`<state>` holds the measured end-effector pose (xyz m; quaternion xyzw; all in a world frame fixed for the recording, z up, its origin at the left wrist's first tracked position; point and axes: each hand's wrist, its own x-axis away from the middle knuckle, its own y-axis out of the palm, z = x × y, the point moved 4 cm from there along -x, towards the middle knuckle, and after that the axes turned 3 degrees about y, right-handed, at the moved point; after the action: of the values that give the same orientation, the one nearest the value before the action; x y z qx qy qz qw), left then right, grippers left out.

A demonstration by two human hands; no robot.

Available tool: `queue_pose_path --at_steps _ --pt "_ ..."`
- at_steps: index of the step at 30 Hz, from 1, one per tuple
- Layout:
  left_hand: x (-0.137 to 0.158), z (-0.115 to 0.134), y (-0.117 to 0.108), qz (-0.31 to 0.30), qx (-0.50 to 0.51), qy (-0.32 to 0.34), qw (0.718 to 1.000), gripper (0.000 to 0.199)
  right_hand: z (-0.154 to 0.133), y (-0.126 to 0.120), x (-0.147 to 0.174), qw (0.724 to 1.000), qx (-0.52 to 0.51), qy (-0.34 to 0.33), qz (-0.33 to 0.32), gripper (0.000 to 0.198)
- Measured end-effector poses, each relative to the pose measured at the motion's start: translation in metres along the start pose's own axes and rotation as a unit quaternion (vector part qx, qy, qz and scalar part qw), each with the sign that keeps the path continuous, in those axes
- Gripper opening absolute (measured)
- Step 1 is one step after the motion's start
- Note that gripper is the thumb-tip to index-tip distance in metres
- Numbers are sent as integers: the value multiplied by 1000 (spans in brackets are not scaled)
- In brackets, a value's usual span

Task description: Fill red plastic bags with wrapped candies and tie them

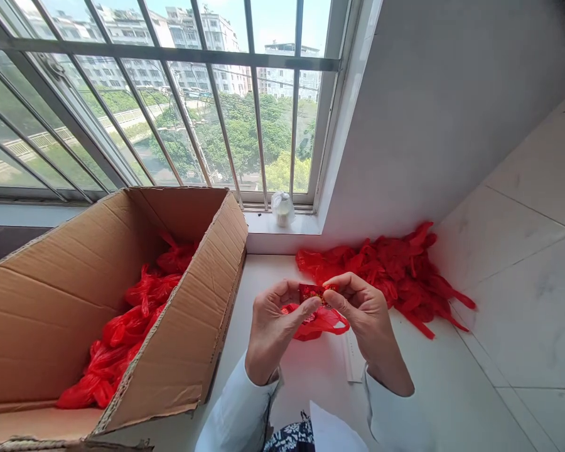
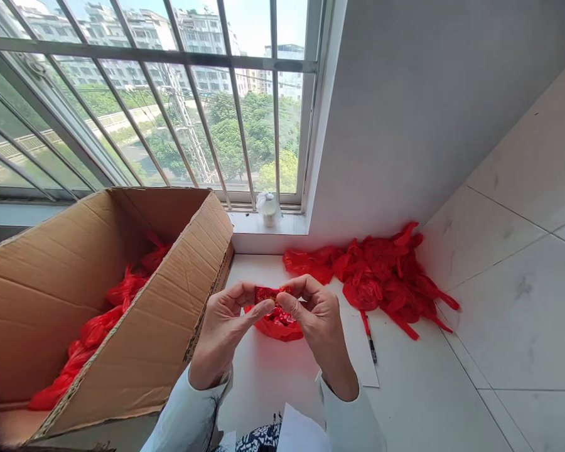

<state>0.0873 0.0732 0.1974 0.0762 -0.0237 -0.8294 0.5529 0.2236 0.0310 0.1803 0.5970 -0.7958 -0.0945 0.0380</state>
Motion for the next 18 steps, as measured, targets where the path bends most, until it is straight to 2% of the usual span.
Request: queue_pose_path --at_steps 7,13,18 --pt "2 -1 -3 -21 13 -17 1000 17 0 1 1 1000 -3 -6 4 17" --pt "2 -4 -6 27 -31 35 999 16 1 3 2 1000 -4 -11 3 16" --pt "-3 -8 -7 -28 -66 30 997 20 5 -2 0 999 29 -19 20 19"
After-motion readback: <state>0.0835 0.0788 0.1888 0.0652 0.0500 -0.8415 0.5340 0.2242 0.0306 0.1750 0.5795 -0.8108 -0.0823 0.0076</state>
